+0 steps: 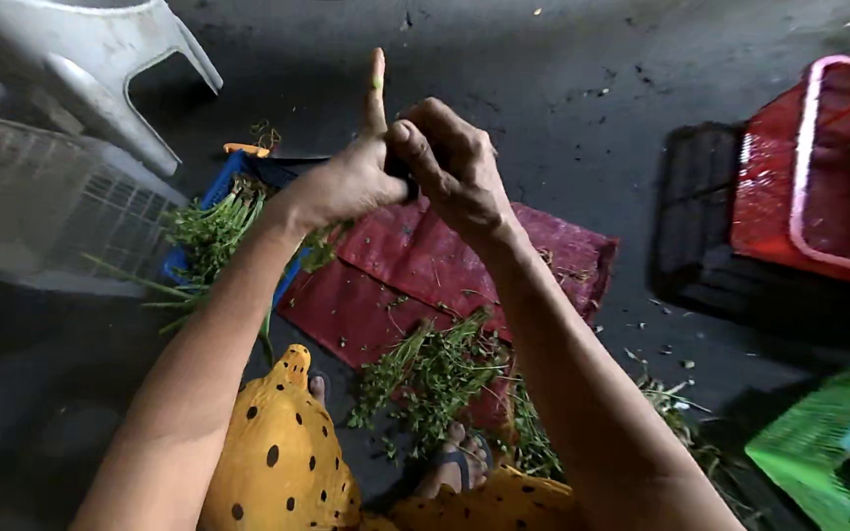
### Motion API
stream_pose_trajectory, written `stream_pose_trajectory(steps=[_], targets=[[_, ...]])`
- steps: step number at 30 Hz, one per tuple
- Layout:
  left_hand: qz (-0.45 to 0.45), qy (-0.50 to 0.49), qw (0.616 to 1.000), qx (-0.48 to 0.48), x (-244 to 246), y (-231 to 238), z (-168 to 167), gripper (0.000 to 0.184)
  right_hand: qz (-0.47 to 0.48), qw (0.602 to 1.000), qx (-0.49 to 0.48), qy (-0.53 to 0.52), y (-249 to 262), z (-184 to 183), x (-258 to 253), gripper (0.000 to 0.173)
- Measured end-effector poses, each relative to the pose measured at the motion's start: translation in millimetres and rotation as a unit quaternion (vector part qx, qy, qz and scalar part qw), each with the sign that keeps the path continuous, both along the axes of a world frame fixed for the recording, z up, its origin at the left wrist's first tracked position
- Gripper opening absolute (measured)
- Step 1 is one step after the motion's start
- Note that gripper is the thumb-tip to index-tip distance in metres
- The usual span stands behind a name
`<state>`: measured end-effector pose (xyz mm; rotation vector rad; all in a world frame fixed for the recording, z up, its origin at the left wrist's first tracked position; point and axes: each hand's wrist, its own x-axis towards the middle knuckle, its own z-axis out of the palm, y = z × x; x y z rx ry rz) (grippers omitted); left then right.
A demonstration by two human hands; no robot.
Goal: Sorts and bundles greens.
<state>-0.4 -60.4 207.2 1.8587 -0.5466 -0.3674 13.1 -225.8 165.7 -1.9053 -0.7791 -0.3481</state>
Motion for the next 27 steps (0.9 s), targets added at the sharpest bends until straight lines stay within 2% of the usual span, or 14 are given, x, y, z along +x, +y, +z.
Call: stream_pose_trajectory(steps=[1, 3, 6, 8, 9, 10, 12, 13, 14, 16, 18, 20, 24, 27], targets=[[-0.016, 0.059, 0.996, -0.064, 1.5, 4.7, -0.9, 0.116, 0.02, 1.0, 0.007, -0.011, -0.1, -2.1, -2.5, 0.026], [-0.032, 0.125, 0.986, -0.101, 2.0, 11.2, -2.3, 0.121, 0.021, 0.999, -0.01, -0.023, -0.1, -0.4, -6.9, 0.022], [-0.057, 0.151, 0.981, -0.108, 2.1, 17.6, -2.6, 0.1, 0.022, 1.0, -0.018, 0.011, -7.9, 3.6, -6.6, 0.022], [-0.076, 0.125, 0.985, -0.093, 2.6, 22.5, -4.2, 0.063, 0.015, 0.999, -0.002, 0.046, -14.3, 3.0, -2.9, 0.023], [-0.079, 0.083, 0.991, -0.072, 4.7, 24.2, -11.0, 0.039, 0.003, 0.998, 0.002, 0.059, -17.1, 2.6, -0.5, 0.023], [-0.088, 0.016, 0.994, -0.055, 9.8, 28.2, -26.8, 0.028, -0.012, 0.998, 0.005, 0.067, -19.4, 1.3, 2.0, 0.023], [-0.095, -0.157, 0.983, -0.026, 22.8, 36.0, -65.8, 0.029, -0.039, 0.996, 0.002, 0.083, -22.6, -1.4, 5.5, 0.024], [-0.058, -0.16, 0.983, 0.075, 13.8, 28.7, -53.7, 0.031, -0.046, 0.994, -0.002, 0.096, -23.0, -1.6, 6.1, 0.024], [-0.015, -0.089, 0.98, 0.177, 0.1, 12.3, -26.4, 0.033, -0.05, 0.993, -0.004, 0.11, -22.6, -0.8, 6.4, 0.025], [0.051, 0.022, 0.979, 0.197, -9.4, -8.7, -4.2, 0.034, -0.049, 0.988, 0.018, 0.147, -21.3, 1.9, 6.8, 0.025], [0.1, 0.109, 0.988, 0.043, -11.2, -11.4, -5.6, 0.03, -0.019, 0.974, 0.074, 0.211, -24.7, 6.9, 6.6, 0.031], [0.156, 0.184, 0.962, -0.127, -8.0, -5.2, -8.4, 0.024, 0.007, 0.948, 0.13, 0.291, -35.9, 13.1, 7.1, 0.04], [0.205, 0.251, 0.849, -0.417, -8.0, 23.6, 4.3, 0.039, -0.016, 0.924, 0.198, 0.326, -76.1, 2.9, 15.5, 0.042], [0.179, 0.244, 0.77, -0.562, -16.6, 44.9, 9.4, 0.039, -0.051, 0.914, 0.248, 0.317, -104.9, -10.5, 16.0, 0.036]])
